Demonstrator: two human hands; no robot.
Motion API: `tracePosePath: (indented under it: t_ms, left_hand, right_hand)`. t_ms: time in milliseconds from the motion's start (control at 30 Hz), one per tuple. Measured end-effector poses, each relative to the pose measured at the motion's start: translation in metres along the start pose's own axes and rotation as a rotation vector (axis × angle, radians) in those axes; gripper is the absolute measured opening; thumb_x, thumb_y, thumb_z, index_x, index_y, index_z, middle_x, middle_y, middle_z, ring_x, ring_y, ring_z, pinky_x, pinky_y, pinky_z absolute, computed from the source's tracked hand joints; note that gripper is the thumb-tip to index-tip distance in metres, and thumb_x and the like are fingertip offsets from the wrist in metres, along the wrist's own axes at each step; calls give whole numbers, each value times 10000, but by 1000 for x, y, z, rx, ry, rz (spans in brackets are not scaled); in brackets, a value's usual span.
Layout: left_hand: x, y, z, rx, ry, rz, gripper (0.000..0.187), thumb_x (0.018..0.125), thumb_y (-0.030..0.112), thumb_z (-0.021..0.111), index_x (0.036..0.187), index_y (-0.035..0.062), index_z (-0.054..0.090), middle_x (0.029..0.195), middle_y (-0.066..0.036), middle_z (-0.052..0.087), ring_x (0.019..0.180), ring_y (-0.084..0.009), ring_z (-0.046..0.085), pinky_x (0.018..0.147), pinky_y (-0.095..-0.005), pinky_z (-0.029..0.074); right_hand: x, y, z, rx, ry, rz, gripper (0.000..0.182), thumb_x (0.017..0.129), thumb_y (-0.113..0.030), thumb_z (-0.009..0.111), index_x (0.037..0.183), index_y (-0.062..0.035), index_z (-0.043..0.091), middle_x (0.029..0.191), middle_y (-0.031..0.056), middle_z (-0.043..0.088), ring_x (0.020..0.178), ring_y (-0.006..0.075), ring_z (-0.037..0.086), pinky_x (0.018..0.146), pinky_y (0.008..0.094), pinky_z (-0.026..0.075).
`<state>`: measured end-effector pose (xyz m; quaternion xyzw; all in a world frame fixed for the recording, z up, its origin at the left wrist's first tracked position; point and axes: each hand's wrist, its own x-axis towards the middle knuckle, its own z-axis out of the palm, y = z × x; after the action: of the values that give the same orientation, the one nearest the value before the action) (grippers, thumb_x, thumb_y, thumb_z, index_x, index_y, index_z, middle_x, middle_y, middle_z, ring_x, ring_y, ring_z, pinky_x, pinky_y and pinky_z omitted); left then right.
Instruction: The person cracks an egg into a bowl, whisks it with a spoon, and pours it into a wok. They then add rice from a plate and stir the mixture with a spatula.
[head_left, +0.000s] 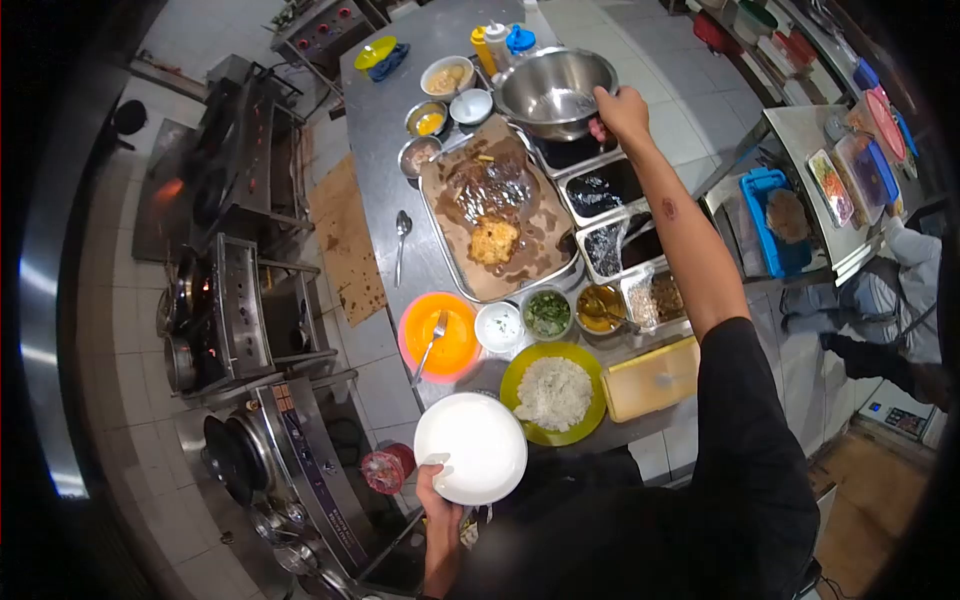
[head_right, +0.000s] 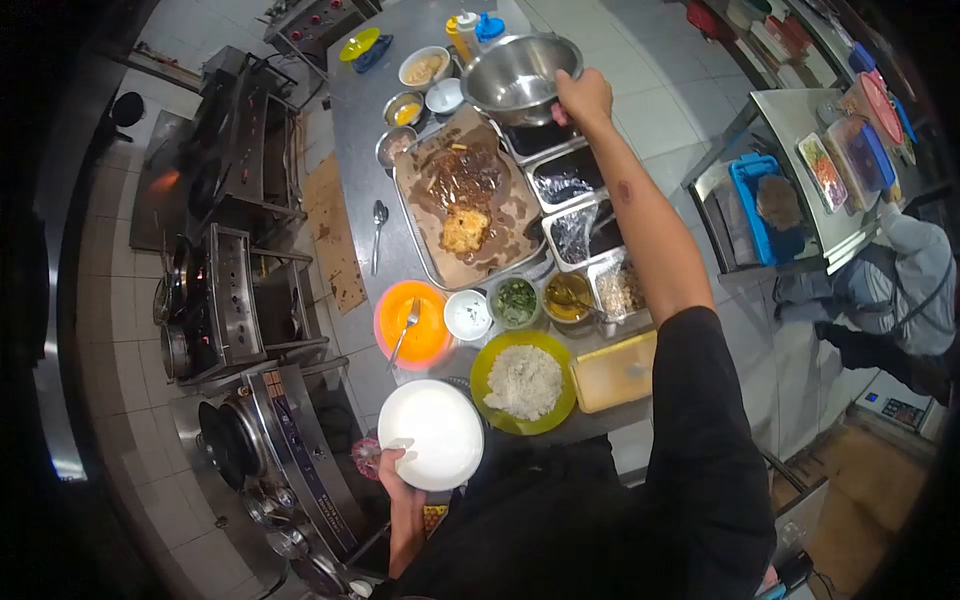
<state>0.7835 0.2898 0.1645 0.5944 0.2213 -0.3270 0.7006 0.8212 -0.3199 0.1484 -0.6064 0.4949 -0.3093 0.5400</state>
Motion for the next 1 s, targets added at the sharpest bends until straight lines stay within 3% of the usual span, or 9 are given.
tracePosePath:
  t_ms: [167,267,400,633,700,767,833,867,1000]
  left_hand:
    - [11,0,9,91,-21,-39,491,735,243,549,1147,-24,543,1069,-146,609,1005,-299,593,905,-401,476]
    - [25,-2,9,90,-25,-55,504,737,244,546,1159,-31,538,1075,-150,609,1001,-298,595,901,-393,479]
    - [39,1,17,75,-146,-72,524,758,235,515,1201,-44,505,1111,-174,596,1039,-306,585,925,-395,472]
    - [38,3,44,79,-201,-137,535,738,244,547,1184,-51,518,1098,-177,605,1009,-310,598,901,-389,484]
    - [37,1,40,94,-186,-123,537,737,242,547,1186,-51,518,1099,-179,605,1009,-312,598,902,-390,484]
    - [38,-4,39,101,-177,-113,539,736,241,547,1189,-51,518,1100,-180,604,1009,-313,599,902,-391,484]
    - [34,-3,43,66,-174,-129,540,736,238,546,1187,-56,517,1101,-181,603,1010,-312,596,905,-392,481]
    - [32,-3,46,71,-177,-129,540,736,238,546,1187,-56,517,1101,-181,603,1010,-312,596,905,-392,481]
    - [31,-3,49,104,-164,-106,529,740,236,542,1178,-62,519,1099,-179,602,1015,-311,592,911,-392,477]
  right_hand:
    - [-11,0,-16,-201,18,-62,451,835,-321,592,797,128,580,622,150,641,469,182,629,430,293,522]
    - [-31,27,-50,-526,152,-437,318,804,-294,598,870,16,631,706,165,666,620,331,648,629,397,534]
    - [-101,60,-100,-882,-596,-403,186,776,-206,615,798,-38,691,810,202,663,787,351,638,730,428,508]
    - [-123,110,-106,-1059,-371,-747,89,796,-111,650,857,-51,672,958,133,565,907,312,608,766,414,495]
    - [-121,107,-111,-786,-360,-455,103,773,-106,656,847,-35,667,894,145,604,891,290,614,758,411,499]
    - [-114,112,-111,-626,-314,-597,93,806,-70,623,855,0,658,760,130,636,676,251,641,615,379,513]
    - [-118,101,-104,-363,-504,-29,126,860,-63,571,877,32,652,636,112,637,441,198,583,448,330,471]
    - [-112,118,-102,-360,-529,-67,191,912,-92,519,896,46,649,602,98,630,350,147,529,349,290,418]
    - [-112,121,-98,-328,-581,68,212,924,-95,481,918,46,639,631,100,641,373,143,545,343,277,430]
